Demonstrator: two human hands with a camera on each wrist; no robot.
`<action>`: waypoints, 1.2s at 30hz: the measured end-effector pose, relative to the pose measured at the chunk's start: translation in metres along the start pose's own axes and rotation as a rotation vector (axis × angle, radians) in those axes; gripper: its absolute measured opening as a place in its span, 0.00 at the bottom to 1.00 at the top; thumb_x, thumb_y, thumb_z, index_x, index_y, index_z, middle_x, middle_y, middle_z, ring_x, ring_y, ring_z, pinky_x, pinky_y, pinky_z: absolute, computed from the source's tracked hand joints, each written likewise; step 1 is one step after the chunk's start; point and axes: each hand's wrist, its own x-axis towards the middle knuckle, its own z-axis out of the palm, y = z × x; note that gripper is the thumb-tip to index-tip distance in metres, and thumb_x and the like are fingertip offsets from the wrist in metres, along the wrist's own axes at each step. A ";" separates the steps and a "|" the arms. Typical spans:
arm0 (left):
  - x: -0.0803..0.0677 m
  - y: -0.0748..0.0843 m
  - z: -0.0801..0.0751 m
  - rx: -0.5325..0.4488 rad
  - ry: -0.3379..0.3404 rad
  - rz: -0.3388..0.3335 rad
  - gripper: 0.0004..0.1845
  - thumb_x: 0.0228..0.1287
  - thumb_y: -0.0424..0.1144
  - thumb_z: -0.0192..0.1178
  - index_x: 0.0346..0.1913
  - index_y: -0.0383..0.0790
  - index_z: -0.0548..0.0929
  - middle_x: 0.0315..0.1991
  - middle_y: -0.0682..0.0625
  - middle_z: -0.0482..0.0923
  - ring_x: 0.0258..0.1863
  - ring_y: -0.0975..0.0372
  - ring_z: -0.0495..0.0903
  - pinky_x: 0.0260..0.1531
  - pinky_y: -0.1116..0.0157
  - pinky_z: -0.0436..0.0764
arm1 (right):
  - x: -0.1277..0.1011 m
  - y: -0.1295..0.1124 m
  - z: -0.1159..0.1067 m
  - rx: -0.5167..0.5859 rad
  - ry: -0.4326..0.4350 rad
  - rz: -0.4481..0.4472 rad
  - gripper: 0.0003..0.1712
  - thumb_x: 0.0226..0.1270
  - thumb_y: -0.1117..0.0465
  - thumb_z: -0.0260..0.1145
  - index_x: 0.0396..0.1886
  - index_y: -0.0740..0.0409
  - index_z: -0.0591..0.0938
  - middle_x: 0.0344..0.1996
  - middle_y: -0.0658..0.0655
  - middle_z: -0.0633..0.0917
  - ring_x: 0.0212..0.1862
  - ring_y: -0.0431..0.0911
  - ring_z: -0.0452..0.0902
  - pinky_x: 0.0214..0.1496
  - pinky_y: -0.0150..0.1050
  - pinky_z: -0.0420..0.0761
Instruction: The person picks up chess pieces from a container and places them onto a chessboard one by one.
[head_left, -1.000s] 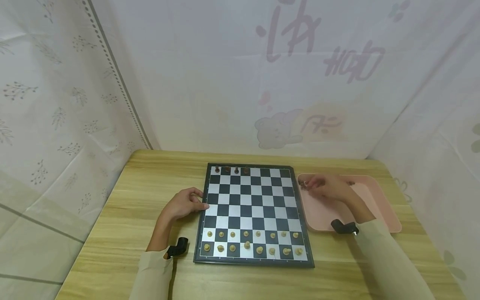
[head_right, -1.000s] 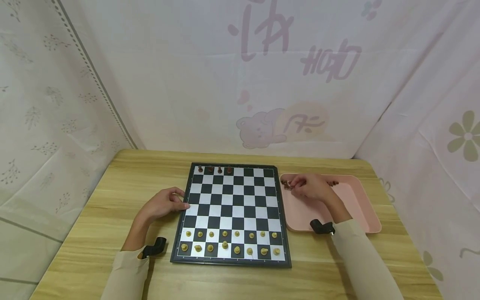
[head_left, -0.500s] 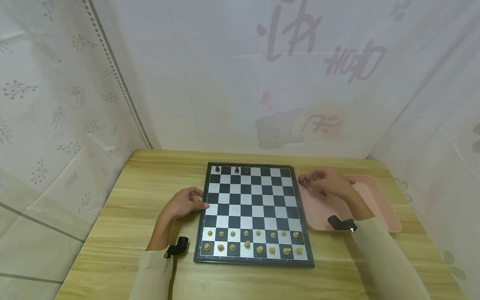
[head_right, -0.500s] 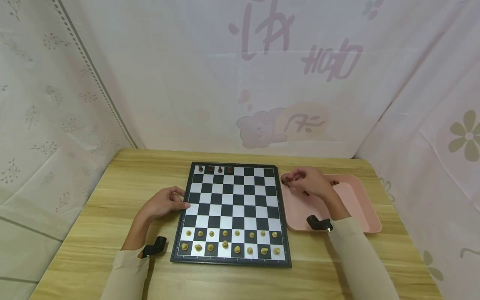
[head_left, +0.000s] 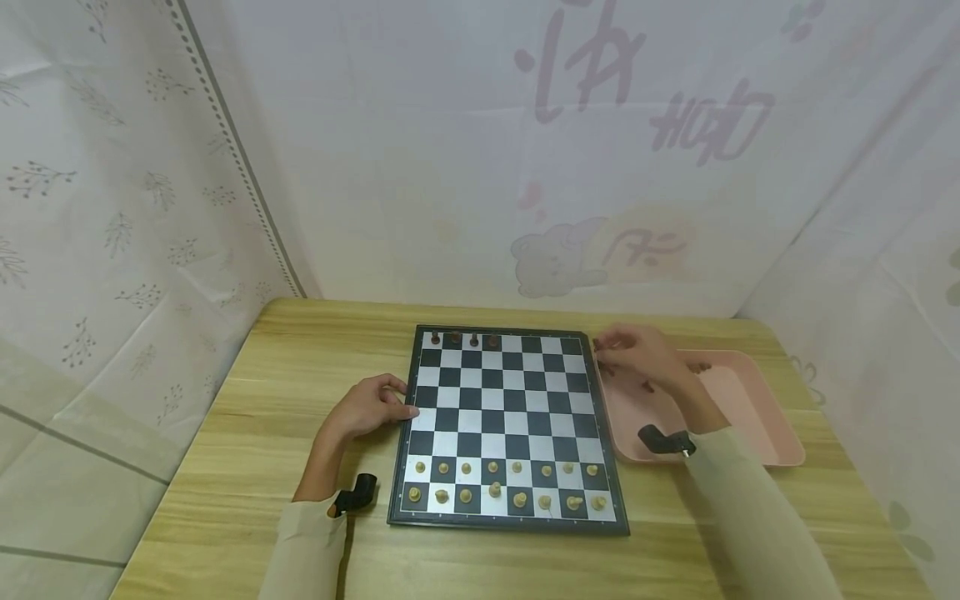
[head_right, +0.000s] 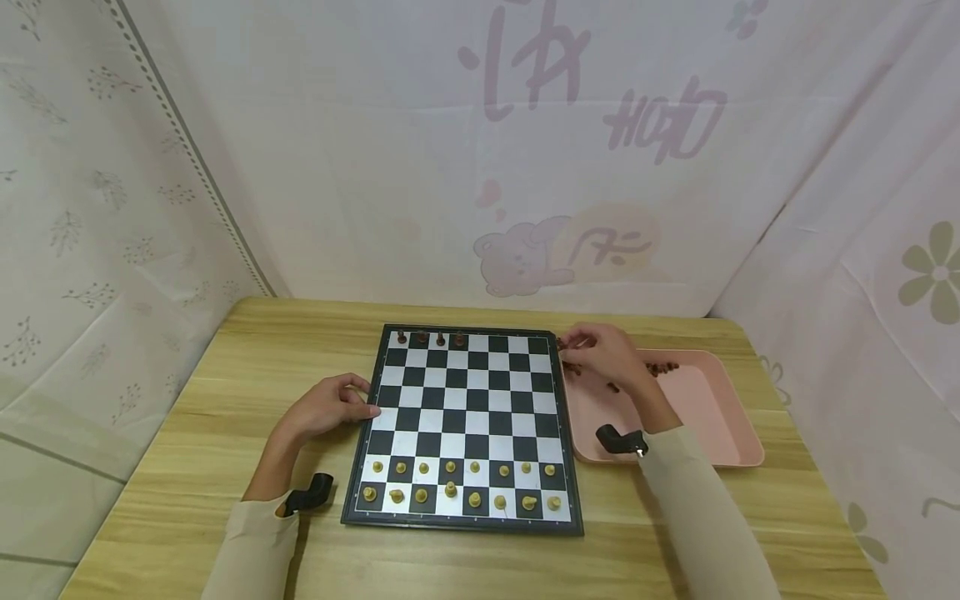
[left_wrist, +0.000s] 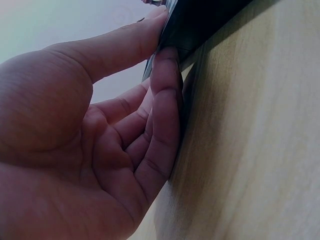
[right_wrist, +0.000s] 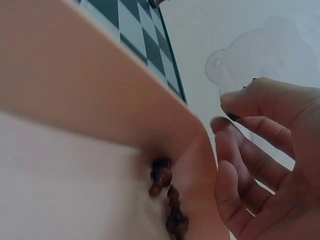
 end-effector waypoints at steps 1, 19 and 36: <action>0.000 0.000 0.000 0.000 -0.001 0.000 0.24 0.65 0.39 0.81 0.57 0.31 0.84 0.33 0.46 0.82 0.35 0.54 0.76 0.38 0.59 0.73 | 0.001 -0.002 0.001 0.017 0.008 -0.002 0.17 0.74 0.56 0.79 0.55 0.60 0.89 0.51 0.62 0.89 0.50 0.56 0.85 0.46 0.43 0.83; 0.001 -0.003 0.000 0.000 0.002 0.010 0.23 0.65 0.39 0.81 0.56 0.31 0.84 0.33 0.46 0.82 0.35 0.54 0.77 0.38 0.59 0.73 | 0.032 -0.037 0.028 0.069 0.042 0.036 0.15 0.74 0.56 0.76 0.55 0.56 0.90 0.55 0.62 0.88 0.39 0.57 0.85 0.23 0.48 0.81; 0.002 -0.002 0.000 0.006 0.007 0.001 0.23 0.65 0.38 0.81 0.56 0.31 0.84 0.33 0.46 0.82 0.35 0.54 0.77 0.38 0.60 0.73 | 0.060 -0.050 0.049 0.007 -0.029 -0.032 0.15 0.73 0.55 0.79 0.54 0.55 0.92 0.50 0.56 0.91 0.52 0.58 0.85 0.53 0.58 0.85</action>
